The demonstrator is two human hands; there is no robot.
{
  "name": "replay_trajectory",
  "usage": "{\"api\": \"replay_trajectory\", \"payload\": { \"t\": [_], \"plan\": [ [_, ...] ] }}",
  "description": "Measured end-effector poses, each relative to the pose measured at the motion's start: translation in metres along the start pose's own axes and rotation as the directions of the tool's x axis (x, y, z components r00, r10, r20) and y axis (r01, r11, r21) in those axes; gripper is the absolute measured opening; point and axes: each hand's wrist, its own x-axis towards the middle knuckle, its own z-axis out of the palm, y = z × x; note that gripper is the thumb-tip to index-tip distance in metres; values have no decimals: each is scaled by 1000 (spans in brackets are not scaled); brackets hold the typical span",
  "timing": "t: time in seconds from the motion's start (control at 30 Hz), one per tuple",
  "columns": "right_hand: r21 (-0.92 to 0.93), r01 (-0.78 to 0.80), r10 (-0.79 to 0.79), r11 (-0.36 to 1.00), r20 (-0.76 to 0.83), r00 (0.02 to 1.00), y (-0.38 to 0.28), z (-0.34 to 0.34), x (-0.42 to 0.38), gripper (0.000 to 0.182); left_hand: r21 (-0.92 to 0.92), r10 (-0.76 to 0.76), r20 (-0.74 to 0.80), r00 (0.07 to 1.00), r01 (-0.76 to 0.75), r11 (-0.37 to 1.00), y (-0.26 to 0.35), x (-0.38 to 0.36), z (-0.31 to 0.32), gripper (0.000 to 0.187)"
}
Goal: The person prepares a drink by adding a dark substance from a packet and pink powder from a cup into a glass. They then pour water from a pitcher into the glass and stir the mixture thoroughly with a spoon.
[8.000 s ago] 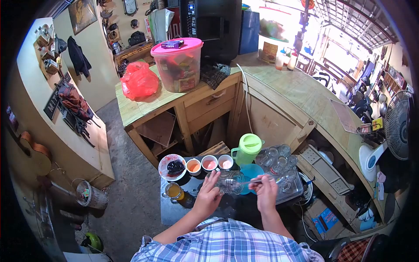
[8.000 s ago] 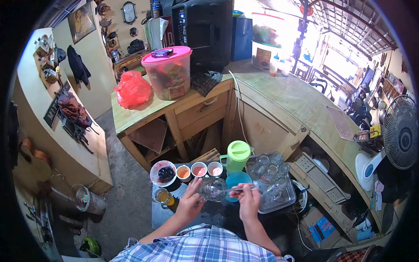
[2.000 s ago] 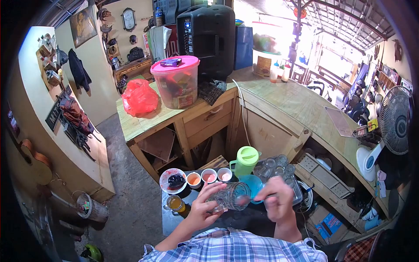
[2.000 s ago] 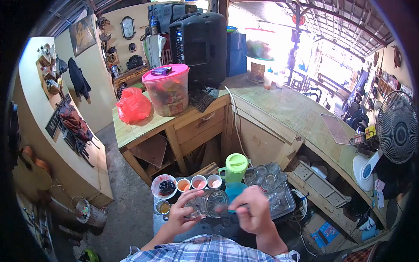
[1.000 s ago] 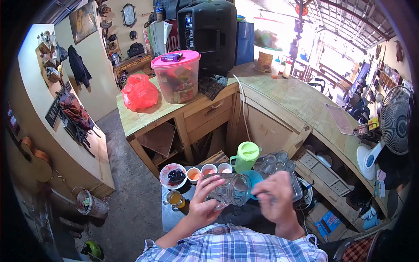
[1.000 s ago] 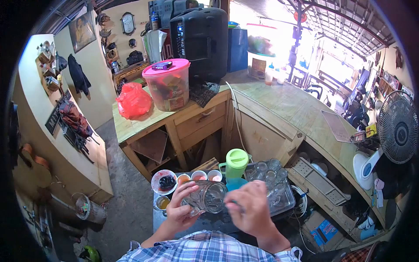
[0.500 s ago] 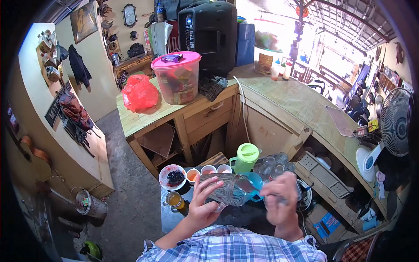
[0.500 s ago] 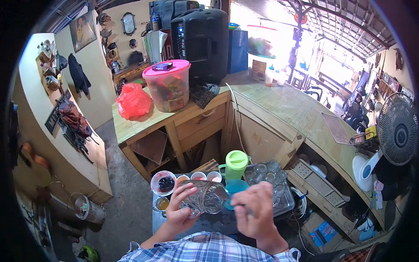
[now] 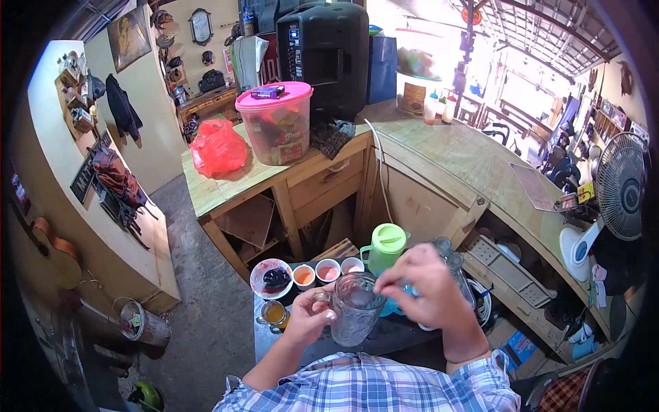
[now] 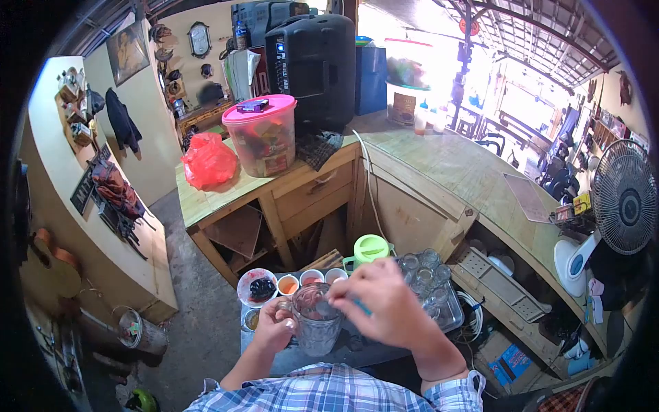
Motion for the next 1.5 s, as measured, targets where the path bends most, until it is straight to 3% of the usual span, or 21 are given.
{"api": "replay_trajectory", "payload": {
  "t": [0.03,0.1,0.17,0.2,0.3,0.33,0.43,0.5,0.57,0.6,0.67,0.73,0.77,0.8,0.9,0.97,1.07,1.2,1.3,1.37,1.5],
  "plan": [
    [66,-23,25,998,-22,999,4,-4,2,11,-214,-32,30,999,38,976,-2,1,-2,34],
    [101,-83,91,991,-80,993,12,-4,7,12,-195,-40,48,998,48,980,2,3,7,40],
    [459,-169,171,872,38,985,17,14,15,13,-222,-162,-11,987,155,963,-6,2,-1,53],
    [380,-149,88,913,173,981,19,18,18,11,-213,-176,105,979,195,957,-1,9,8,70],
    [540,-133,63,831,147,987,38,13,24,14,-340,-161,197,967,222,914,4,11,15,69],
    [697,-96,98,711,37,995,41,11,26,15,-386,-162,215,963,236,892,7,11,19,68],
    [614,-107,43,782,118,992,39,16,29,14,-465,-191,224,956,277,841,5,11,17,65],
    [549,-110,-119,829,364,924,31,25,29,14,-466,-209,224,952,293,835,5,11,13,61],
    [538,-209,35,817,315,948,23,13,29,12,-393,-136,281,950,243,887,7,12,14,53],
    [536,-210,37,818,315,948,23,7,27,12,-364,-168,217,962,239,900,15,10,19,33],
    [648,-177,197,740,43,979,24,-3,23,8,-336,-159,192,968,217,917,8,7,10,43],
    [518,-145,95,843,123,988,10,8,18,8,-302,-146,162,976,190,934,9,4,5,54],
    [376,-89,9,922,211,977,5,14,15,7,-191,-84,158,984,114,975,12,4,4,39],
    [315,25,-78,949,156,985,4,17,12,10,-77,-24,162,987,37,996,14,4,4,25],
    [184,-42,59,982,-90,994,-1,-12,-1,12,59,67,126,990,-75,995,33,5,25,29],
    [137,14,2,991,-115,993,-1,-9,-2,15,66,106,184,977,-120,991,40,6,29,22],
    [145,53,-70,988,107,992,3,19,-7,20,399,114,304,946,-235,886,54,8,42,34],
    [200,-64,94,978,-145,985,3,-7,-24,13,469,154,271,950,-271,840,52,5,42,35],
    [38,-123,122,992,9,992,1,17,-25,11,574,239,385,891,-435,694,54,7,42,36],
    [129,-180,169,975,92,981,3,25,-33,10,680,256,482,838,-542,495,56,6,40,36],
    [423,-291,339,858,-40,940,8,10,-52,13,698,362,479,800,-597,395,45,5,37,34]
  ]
}}
